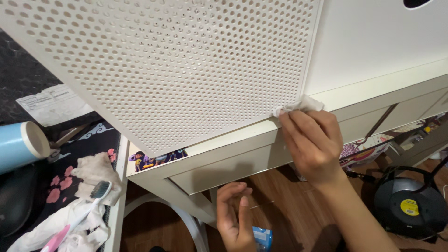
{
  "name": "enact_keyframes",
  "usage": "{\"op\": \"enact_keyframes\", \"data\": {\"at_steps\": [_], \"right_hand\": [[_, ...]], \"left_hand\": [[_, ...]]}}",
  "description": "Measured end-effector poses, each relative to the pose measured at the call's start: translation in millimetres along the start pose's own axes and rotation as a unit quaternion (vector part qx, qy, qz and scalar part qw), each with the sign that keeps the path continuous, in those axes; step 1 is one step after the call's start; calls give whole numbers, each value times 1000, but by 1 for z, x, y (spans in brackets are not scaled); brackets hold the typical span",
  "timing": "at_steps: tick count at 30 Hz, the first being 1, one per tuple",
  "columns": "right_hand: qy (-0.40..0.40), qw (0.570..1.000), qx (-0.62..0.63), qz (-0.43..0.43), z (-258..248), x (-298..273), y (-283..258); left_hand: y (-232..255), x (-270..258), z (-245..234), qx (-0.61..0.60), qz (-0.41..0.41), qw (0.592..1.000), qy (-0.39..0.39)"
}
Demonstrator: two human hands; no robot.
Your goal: The person cleans a white perforated plastic panel using a toothbrush and a cloth. They scrub the holes with the brush and wipe the flat surfaces and edges with the cloth.
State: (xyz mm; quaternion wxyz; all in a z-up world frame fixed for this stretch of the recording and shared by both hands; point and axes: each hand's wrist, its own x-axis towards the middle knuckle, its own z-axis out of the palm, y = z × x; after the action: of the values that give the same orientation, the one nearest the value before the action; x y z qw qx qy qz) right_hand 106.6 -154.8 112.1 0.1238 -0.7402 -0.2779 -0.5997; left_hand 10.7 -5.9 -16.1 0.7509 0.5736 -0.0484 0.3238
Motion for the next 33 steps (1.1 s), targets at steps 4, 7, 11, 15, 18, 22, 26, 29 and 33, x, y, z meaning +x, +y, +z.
{"op": "enact_keyframes", "data": {"at_steps": [4,7,11,15,18,22,26,29,33], "right_hand": [[-22,999,19,-22,-6,7,9],[-19,1000,18,-12,-6,7,6],[-4,998,68,16,4,6,6],[-51,992,112,28,-9,6,25],[-39,990,99,93,-14,3,25],[-12,989,96,113,-7,-1,18],[10,988,135,78,14,-3,12],[27,985,132,108,19,-3,12],[-3,976,158,152,11,2,7]], "left_hand": [[-3,-1,5,-3,8,1000,-7],[-2,-2,5,-4,5,1000,-4],[1,0,2,11,-4,1000,-1],[4,0,1,-10,-11,1000,-16],[4,-2,3,-1,-16,1000,-4],[1,-2,2,-12,-5,1000,-12],[-2,-2,1,-14,-8,1000,-3],[-1,-1,-3,-10,0,1000,-3],[2,2,-11,-9,2,1000,11]]}}
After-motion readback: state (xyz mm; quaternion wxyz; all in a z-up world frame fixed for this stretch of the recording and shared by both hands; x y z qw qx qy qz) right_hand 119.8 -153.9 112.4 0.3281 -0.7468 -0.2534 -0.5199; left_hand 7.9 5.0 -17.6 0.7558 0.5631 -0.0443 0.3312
